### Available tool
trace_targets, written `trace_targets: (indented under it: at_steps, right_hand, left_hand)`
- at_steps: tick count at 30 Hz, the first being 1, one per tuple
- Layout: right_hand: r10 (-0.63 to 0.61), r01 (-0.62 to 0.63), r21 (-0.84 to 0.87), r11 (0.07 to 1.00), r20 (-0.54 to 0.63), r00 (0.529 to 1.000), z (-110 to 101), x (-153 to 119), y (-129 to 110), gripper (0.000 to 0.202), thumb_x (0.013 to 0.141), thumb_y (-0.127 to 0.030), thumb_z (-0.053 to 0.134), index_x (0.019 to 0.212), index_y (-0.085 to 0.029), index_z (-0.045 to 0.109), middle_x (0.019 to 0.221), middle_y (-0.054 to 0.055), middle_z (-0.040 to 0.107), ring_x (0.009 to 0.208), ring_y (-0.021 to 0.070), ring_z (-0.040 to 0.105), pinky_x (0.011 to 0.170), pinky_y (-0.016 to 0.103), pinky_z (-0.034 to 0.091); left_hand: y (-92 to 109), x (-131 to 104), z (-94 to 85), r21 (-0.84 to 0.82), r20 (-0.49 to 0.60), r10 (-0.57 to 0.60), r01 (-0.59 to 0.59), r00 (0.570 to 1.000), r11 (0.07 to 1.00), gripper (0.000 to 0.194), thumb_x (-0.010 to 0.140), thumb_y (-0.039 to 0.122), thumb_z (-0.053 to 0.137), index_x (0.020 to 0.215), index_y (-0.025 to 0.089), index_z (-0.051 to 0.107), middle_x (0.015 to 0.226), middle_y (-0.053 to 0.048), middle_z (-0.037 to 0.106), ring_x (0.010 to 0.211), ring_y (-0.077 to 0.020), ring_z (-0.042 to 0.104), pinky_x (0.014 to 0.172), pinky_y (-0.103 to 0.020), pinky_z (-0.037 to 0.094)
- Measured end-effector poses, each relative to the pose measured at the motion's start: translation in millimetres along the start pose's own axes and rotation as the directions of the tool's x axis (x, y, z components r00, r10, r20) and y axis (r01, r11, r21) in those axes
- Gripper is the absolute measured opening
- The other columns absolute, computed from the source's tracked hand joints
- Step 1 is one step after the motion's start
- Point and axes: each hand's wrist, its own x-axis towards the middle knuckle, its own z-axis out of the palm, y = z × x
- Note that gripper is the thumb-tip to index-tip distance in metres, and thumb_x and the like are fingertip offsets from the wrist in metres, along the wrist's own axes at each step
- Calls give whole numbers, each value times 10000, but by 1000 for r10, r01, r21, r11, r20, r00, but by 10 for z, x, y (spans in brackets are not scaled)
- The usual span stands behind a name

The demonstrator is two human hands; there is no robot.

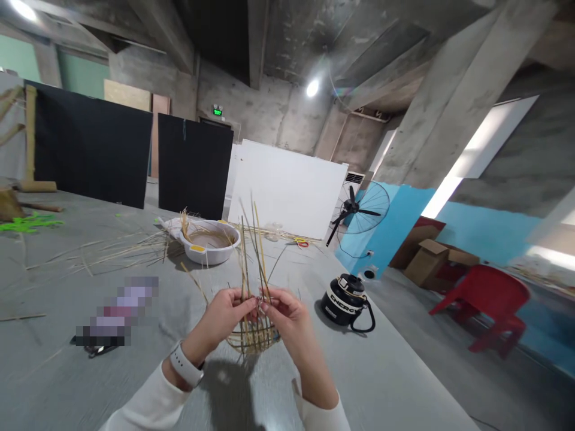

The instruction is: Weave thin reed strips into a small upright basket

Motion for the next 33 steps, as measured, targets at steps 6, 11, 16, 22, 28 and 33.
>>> trace_targets:
  at_steps: [6,11,16,22,28,33]
  right_hand:
    - [49,-44,-62,997,67,997,-55,-10,-36,200,750,-345,652,825,-163,686,762,54,687,720,185,608,698,318,485]
    - [5,6,-103,995,112,994,-42,-26,-57,218,807,-372,598,785,-158,634,737,25,647,709,155,574,669,263,448]
    - [-55,61,-112,992,55,997,58,-28,-10,209,833,-364,564,768,-168,591,716,0,595,688,137,535,638,237,422]
    - [-93,60,-246,967,-123,988,194,-30,78,204,865,-360,503,840,-179,591,796,46,632,754,178,567,689,282,444]
    - [-163,113,-381,918,-101,981,181,-41,115,180,878,-311,474,886,-186,603,860,74,642,805,204,579,737,321,433]
    - [-77,17,-326,945,-174,982,171,-21,146,191,878,-328,463,887,-173,574,869,91,636,795,219,581,720,338,435]
  left_hand:
    - [9,-7,17,30,-8,56,-56,998,998,280,694,401,658,614,136,614,573,-17,606,587,-157,568,611,-280,449]
    - [43,-34,48,-36,-34,25,-26,999,999,296,681,423,672,691,133,618,622,-5,589,593,-137,528,612,-267,441]
    - [60,-48,67,-41,-96,71,-75,993,996,287,708,420,659,730,136,625,707,-20,624,704,-158,539,703,-273,423]
    - [-15,-26,121,-28,-142,116,-122,983,992,287,738,432,620,769,146,620,709,-14,627,726,-171,551,704,-268,421]
    - [-43,-4,135,-37,-167,133,-141,977,989,259,745,389,620,841,149,603,751,-15,613,742,-169,542,726,-271,424]
    - [-59,-30,182,-28,-179,170,-177,969,984,224,788,376,584,849,160,574,782,-10,589,755,-156,521,729,-260,412]
